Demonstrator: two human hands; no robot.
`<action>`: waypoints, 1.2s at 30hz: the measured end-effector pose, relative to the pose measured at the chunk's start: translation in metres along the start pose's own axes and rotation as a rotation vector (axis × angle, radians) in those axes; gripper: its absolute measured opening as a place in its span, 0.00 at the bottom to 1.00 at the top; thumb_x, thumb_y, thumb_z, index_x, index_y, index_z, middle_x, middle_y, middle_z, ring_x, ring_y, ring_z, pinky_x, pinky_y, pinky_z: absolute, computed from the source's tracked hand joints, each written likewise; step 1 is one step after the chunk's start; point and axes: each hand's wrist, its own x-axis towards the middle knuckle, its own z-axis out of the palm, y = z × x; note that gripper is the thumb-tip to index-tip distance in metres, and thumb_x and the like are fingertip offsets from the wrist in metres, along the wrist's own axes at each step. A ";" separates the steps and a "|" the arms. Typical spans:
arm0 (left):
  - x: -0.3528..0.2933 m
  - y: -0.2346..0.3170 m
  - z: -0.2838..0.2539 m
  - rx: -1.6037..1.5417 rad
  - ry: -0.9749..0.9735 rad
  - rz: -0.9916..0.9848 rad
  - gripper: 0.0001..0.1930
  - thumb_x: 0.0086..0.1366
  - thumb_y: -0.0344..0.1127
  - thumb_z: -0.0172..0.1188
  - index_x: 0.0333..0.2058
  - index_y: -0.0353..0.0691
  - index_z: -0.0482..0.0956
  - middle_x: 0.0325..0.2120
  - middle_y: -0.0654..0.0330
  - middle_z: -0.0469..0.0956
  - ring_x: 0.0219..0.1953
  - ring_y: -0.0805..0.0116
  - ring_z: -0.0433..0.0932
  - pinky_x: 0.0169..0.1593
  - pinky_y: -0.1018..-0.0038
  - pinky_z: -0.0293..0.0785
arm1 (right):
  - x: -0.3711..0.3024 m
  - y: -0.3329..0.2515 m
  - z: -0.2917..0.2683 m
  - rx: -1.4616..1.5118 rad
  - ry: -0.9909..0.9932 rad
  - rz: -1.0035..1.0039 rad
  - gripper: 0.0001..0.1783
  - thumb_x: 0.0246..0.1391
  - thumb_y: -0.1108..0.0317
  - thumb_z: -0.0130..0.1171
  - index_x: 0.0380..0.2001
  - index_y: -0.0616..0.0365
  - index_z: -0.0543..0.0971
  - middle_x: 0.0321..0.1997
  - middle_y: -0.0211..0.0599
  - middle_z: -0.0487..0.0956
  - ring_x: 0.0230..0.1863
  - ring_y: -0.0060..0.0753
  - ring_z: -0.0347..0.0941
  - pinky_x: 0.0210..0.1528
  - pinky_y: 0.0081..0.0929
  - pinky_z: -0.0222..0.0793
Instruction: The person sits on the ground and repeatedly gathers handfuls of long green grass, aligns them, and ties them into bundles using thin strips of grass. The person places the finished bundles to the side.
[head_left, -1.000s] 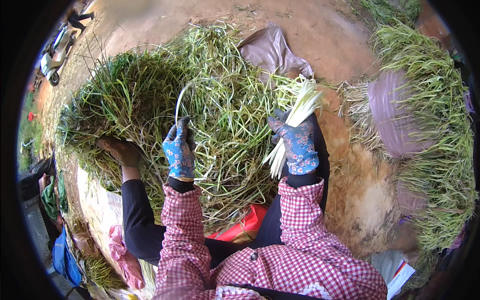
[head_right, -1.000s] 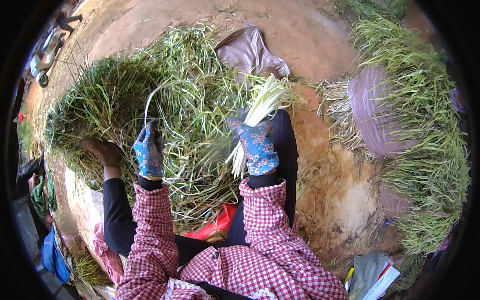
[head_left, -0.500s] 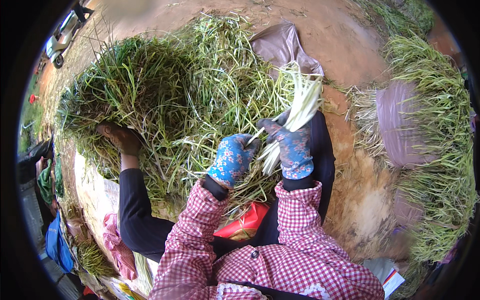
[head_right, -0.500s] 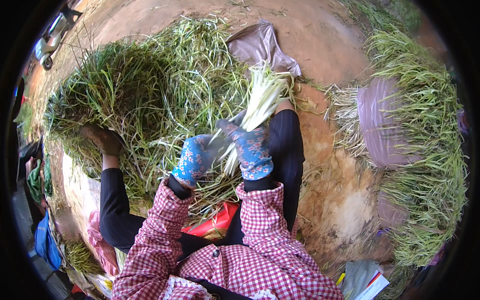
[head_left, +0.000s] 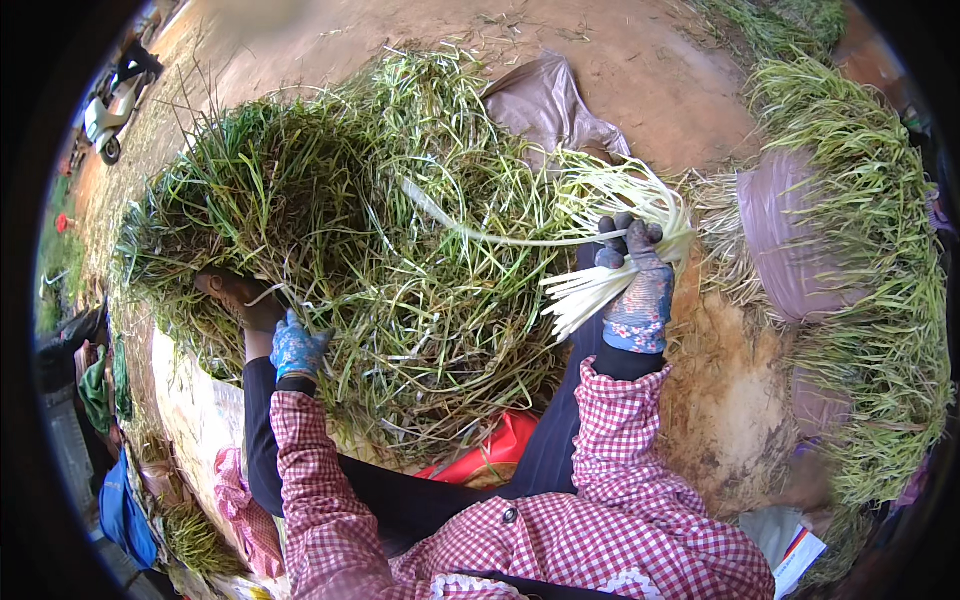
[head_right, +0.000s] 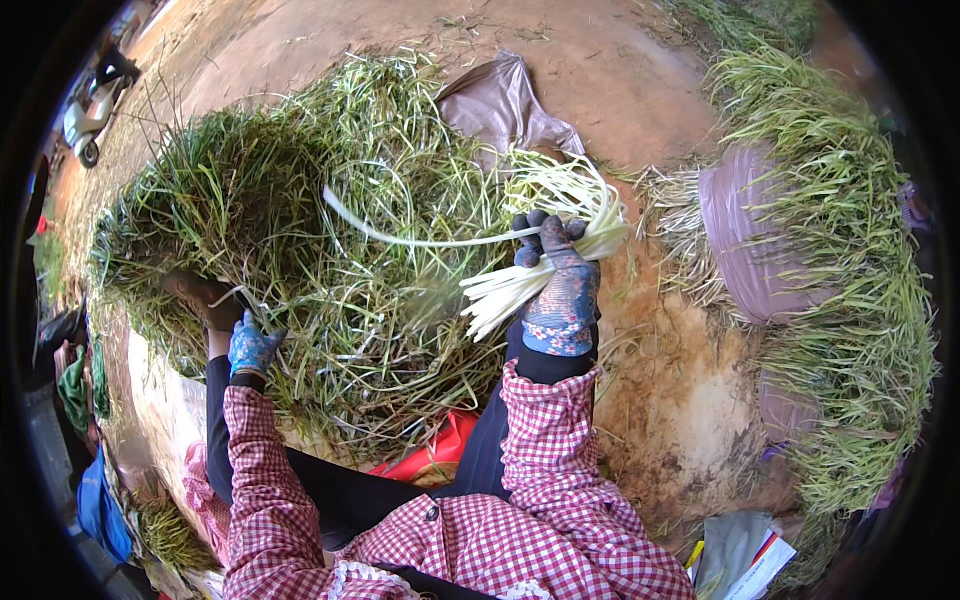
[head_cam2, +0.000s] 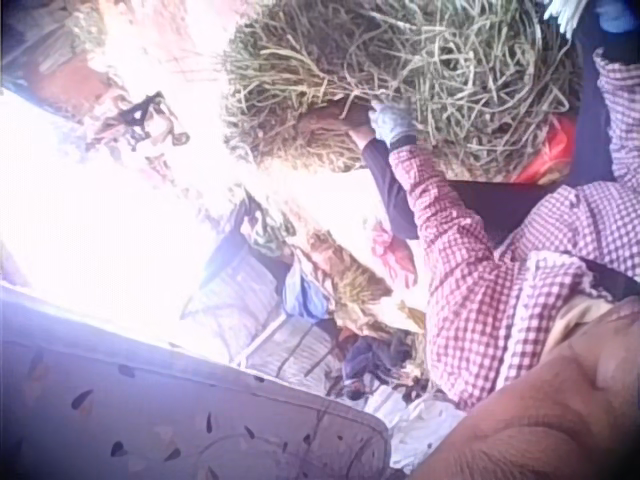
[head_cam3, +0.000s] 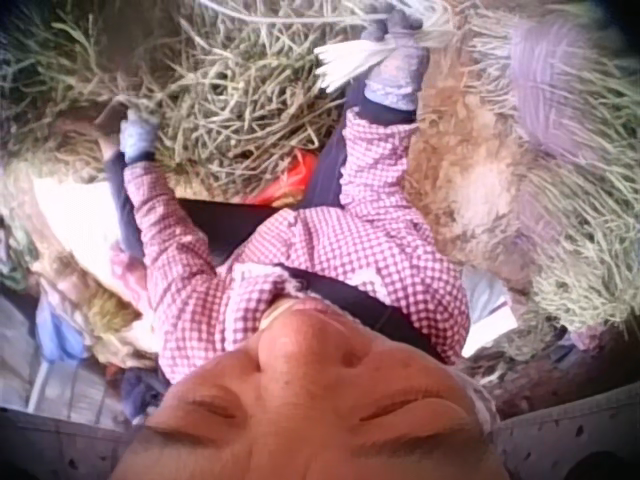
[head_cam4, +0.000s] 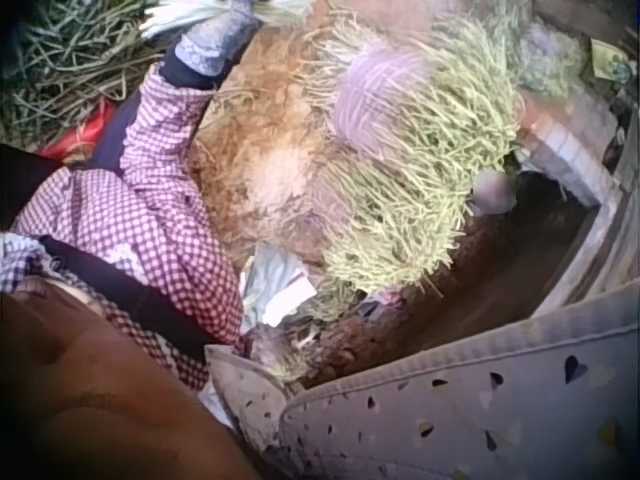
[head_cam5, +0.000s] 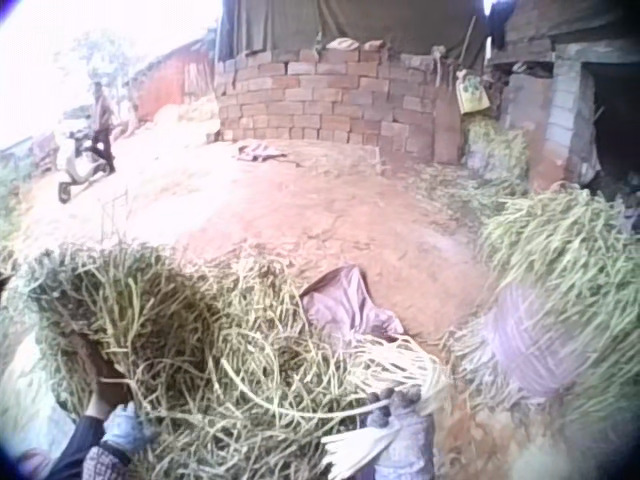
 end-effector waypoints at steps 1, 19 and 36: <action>-0.010 0.007 -0.012 0.187 -0.113 0.056 0.29 0.56 0.47 0.63 0.49 0.29 0.72 0.37 0.46 0.78 0.32 0.69 0.77 0.36 0.73 0.73 | -0.002 0.004 0.002 -0.033 -0.017 0.017 0.12 0.51 0.79 0.58 0.31 0.48 0.69 0.36 0.42 0.78 0.36 0.38 0.77 0.22 0.19 0.65; -0.081 0.203 -0.010 -2.653 -0.423 0.519 0.12 0.60 0.33 0.59 0.42 0.37 0.76 0.37 0.54 0.79 0.48 0.52 0.76 0.57 0.57 0.67 | -0.014 0.028 0.024 -0.202 -0.068 0.153 0.18 0.49 0.73 0.62 0.44 0.53 0.70 0.45 0.43 0.77 0.45 0.42 0.75 0.27 0.20 0.69; -0.063 0.211 0.069 -0.180 -0.622 0.473 0.63 0.40 0.66 0.66 0.63 0.32 0.41 0.64 0.42 0.41 0.62 0.48 0.56 0.63 0.64 0.57 | 0.008 -0.033 -0.022 0.515 -0.374 0.062 0.17 0.57 0.58 0.54 0.45 0.56 0.73 0.34 0.30 0.80 0.33 0.22 0.75 0.24 0.16 0.65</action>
